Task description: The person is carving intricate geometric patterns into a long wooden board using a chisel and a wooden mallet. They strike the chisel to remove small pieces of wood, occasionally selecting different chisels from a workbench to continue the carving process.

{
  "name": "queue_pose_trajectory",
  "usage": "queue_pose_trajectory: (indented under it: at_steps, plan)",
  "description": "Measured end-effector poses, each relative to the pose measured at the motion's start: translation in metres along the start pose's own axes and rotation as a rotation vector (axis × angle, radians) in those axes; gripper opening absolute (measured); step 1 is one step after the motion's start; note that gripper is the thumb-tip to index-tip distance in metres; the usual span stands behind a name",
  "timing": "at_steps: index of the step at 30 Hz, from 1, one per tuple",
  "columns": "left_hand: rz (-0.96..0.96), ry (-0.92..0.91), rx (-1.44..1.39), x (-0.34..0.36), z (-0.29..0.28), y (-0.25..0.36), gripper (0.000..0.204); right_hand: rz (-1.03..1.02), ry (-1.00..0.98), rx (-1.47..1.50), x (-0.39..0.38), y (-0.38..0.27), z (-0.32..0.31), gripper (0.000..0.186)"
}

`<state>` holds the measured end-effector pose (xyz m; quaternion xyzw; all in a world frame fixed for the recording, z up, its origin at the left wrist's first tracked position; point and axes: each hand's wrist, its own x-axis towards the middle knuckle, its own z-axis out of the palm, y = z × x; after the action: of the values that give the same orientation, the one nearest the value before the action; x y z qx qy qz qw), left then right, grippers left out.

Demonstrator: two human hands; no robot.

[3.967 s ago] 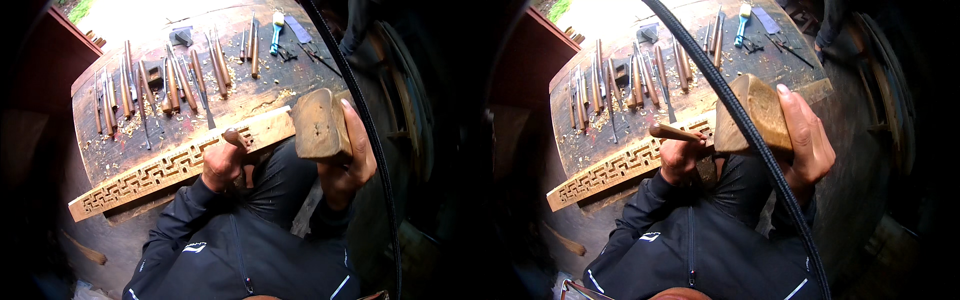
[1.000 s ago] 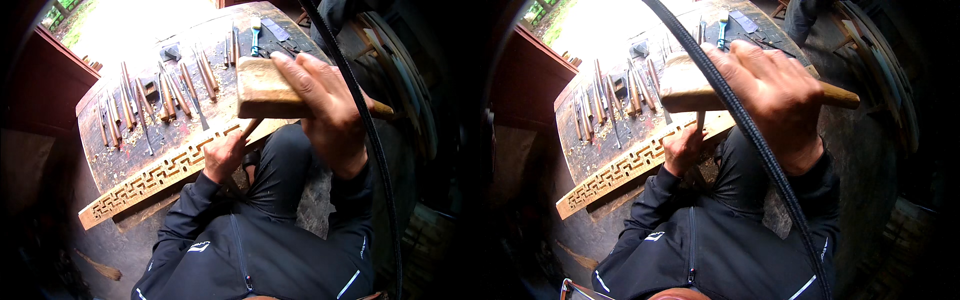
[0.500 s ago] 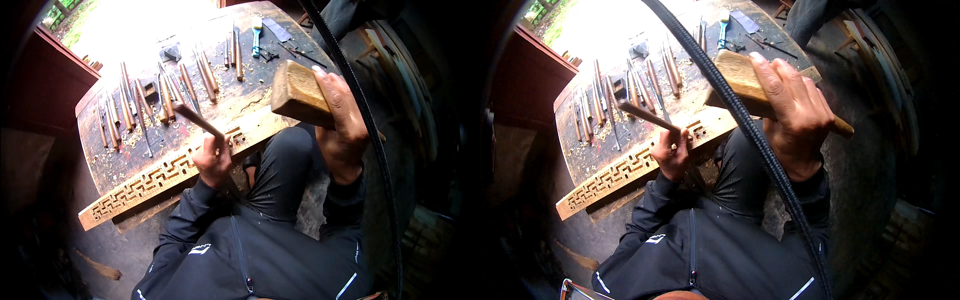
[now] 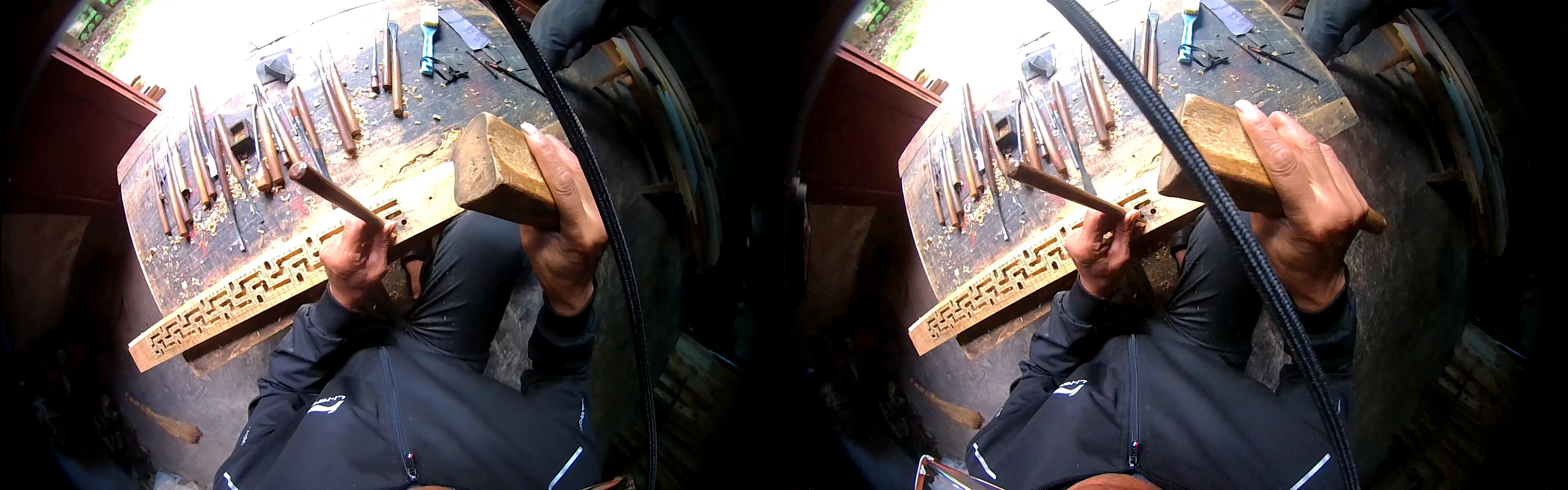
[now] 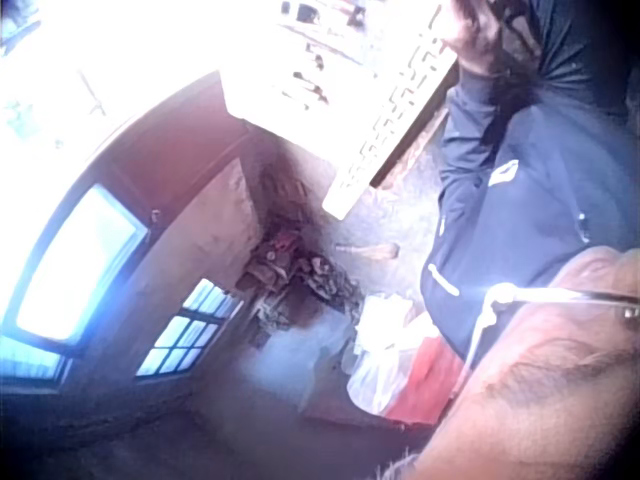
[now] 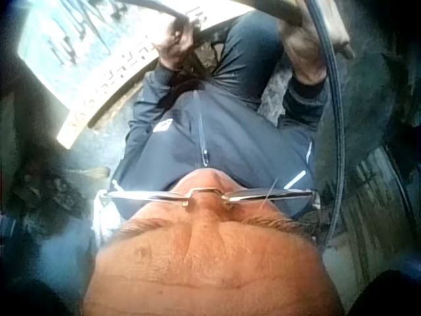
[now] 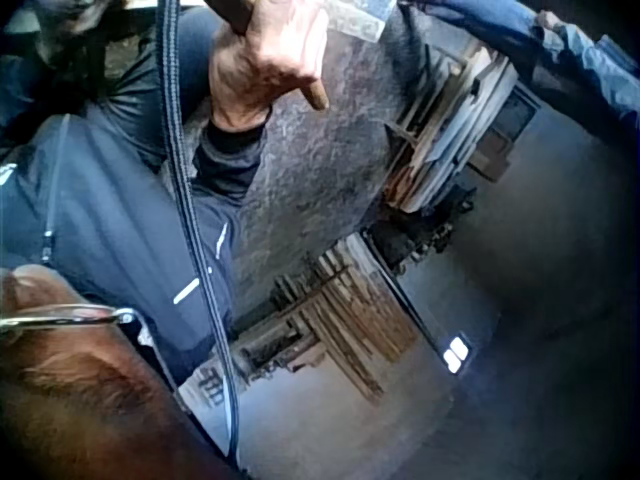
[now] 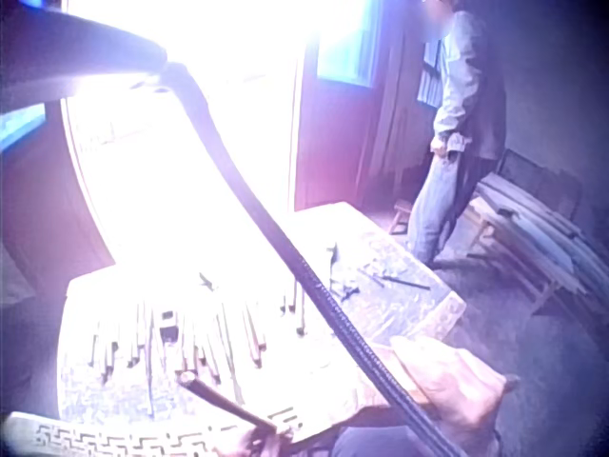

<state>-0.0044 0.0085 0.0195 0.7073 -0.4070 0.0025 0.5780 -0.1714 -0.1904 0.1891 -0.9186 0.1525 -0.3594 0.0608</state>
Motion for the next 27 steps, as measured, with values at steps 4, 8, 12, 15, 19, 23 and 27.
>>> queue_pose_trajectory:
  at_steps: [4, 8, 12, 15, 19, 23, 27]
  plan:
    - [0.024, -0.003, -0.002, -0.001, 0.001, -0.004, 0.015, -0.011, -0.022, 0.037, 0.003, -0.006, -0.001, 0.062]
    - [0.059, -0.028, -0.016, -0.001, 0.003, -0.010, 0.016, -0.035, -0.020, 0.037, 0.013, -0.012, -0.004, 0.062]
    - [0.121, -0.029, 0.008, 0.001, 0.005, -0.010, 0.019, -0.095, 0.016, 0.037, 0.025, -0.018, -0.002, 0.060]
    - [0.190, -0.050, 0.088, 0.001, 0.003, -0.013, 0.021, -0.143, 0.056, 0.051, 0.039, -0.024, 0.000, 0.060]
    - [0.249, -0.059, 0.162, 0.002, 0.004, -0.014, 0.023, -0.279, 0.078, -0.063, 0.051, -0.026, 0.004, 0.059]
    - [0.257, -0.042, 0.119, 0.008, 0.005, -0.005, 0.024, -0.280, 0.108, -0.088, 0.059, -0.029, 0.000, 0.060]
    - [0.259, -0.054, 0.133, 0.008, 0.005, -0.006, 0.025, -0.222, 0.105, -0.039, 0.056, -0.028, -0.009, 0.063]
